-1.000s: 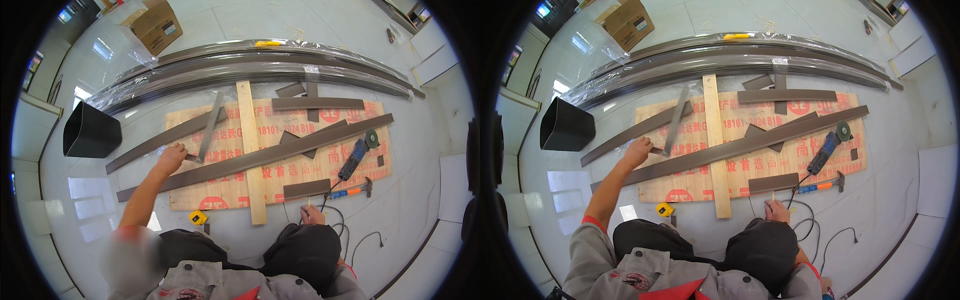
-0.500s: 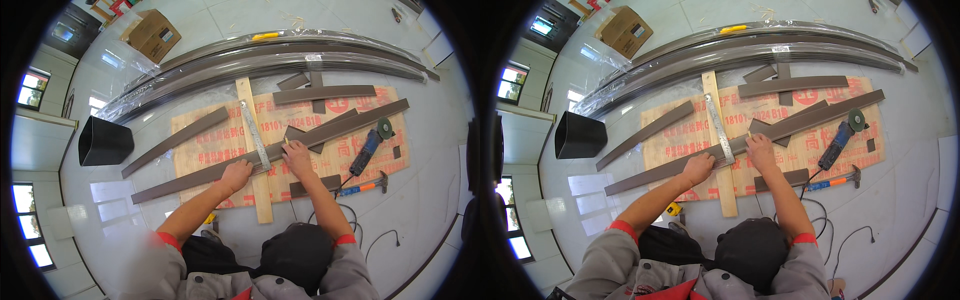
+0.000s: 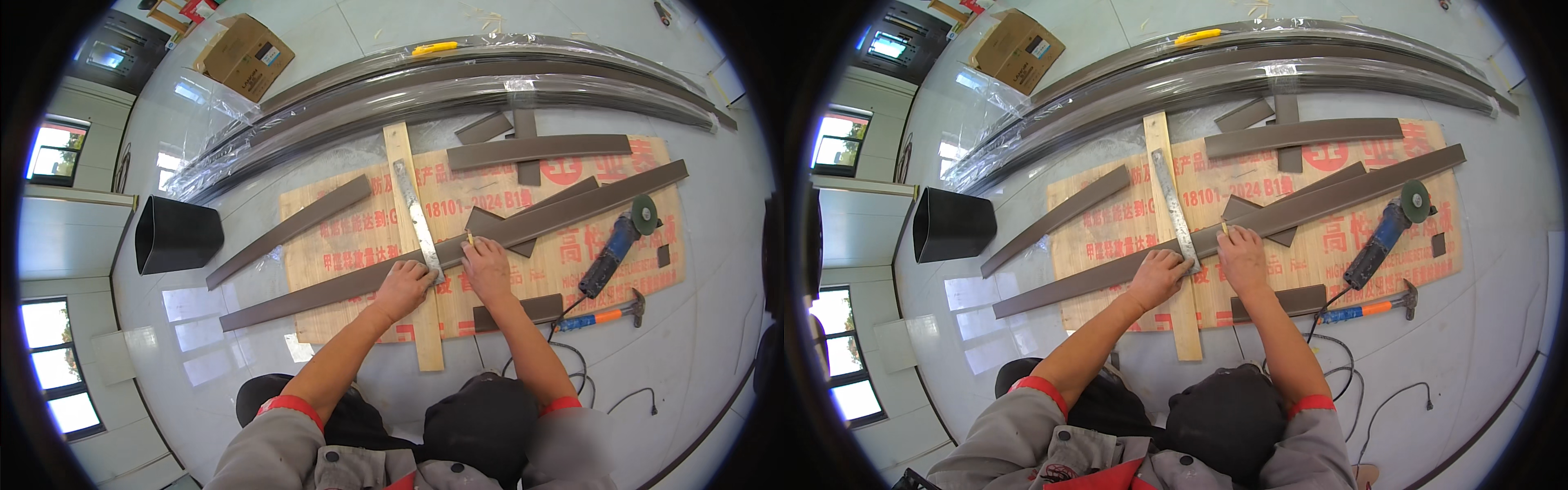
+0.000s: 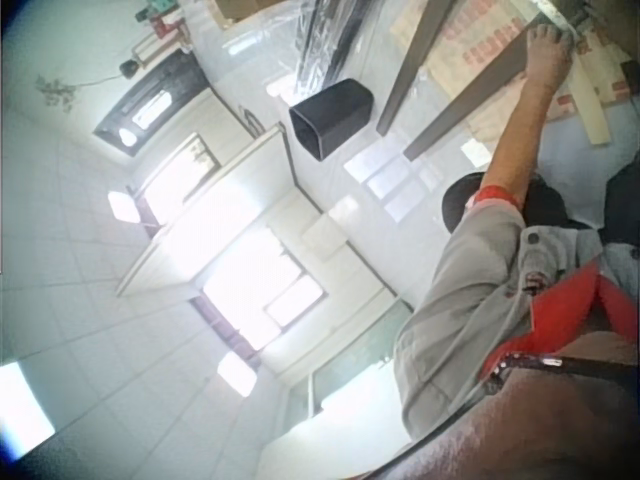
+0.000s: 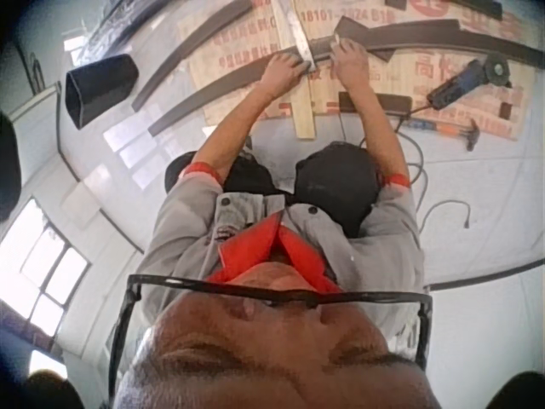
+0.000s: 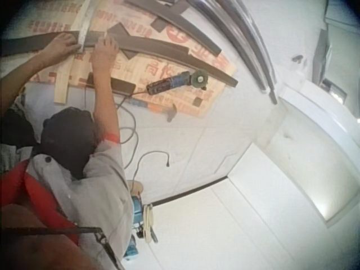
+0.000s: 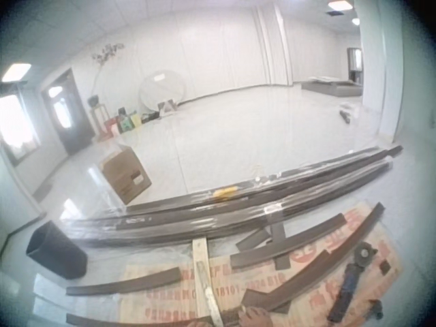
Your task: The person measures wall corners and trim pieces, marks them, cuts them with an angle grinder, and fits them into place along the base of the wall.
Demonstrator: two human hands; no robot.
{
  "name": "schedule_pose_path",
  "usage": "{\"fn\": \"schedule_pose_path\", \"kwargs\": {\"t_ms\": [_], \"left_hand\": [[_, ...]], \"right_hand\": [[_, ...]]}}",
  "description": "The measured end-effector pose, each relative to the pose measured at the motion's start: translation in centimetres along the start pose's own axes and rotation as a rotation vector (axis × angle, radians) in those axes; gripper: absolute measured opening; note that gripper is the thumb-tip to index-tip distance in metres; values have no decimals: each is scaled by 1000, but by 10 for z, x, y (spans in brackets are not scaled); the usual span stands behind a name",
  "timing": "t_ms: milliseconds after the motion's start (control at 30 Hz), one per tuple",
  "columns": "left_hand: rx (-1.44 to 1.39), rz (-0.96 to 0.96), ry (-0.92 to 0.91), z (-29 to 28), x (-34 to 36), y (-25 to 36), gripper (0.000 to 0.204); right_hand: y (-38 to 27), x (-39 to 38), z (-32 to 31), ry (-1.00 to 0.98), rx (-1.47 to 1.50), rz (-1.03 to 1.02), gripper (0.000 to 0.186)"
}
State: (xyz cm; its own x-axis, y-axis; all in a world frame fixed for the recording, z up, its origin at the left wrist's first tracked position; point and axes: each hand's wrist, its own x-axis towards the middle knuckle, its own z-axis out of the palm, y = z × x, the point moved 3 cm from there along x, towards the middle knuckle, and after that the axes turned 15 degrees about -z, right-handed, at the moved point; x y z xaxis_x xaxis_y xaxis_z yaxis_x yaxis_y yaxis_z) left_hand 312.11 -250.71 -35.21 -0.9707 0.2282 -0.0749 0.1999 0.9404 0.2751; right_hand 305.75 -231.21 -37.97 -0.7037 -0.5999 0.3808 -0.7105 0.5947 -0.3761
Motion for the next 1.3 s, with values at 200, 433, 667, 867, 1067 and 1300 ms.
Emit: {"fn": "schedule_pose_path", "kwargs": {"t_ms": [200, 433, 667, 867, 1067, 1300], "left_hand": [[-59, -59, 9, 4, 0, 3, 46], [-30, -68, -22, -15, 8, -9, 54], [-9, -138, -158, -11, 12, -16, 60], [-45, -129, -135, -1, 11, -21, 64], [-71, -139, -99, 3, 10, -21, 62], [-88, -157, -119, 1, 10, -21, 62]], "right_hand": [[0, 0, -1, 0, 5, 17, 30], [1, 0, -2, -41, 14, 20, 34], [-3, 13, -26, -20, 316, 193, 54], [-20, 18, -30, 106, 585, 370, 44], [-31, 15, -8, 87, 674, 324, 30], [-30, 13, 10, -82, 320, 180, 30]]}}
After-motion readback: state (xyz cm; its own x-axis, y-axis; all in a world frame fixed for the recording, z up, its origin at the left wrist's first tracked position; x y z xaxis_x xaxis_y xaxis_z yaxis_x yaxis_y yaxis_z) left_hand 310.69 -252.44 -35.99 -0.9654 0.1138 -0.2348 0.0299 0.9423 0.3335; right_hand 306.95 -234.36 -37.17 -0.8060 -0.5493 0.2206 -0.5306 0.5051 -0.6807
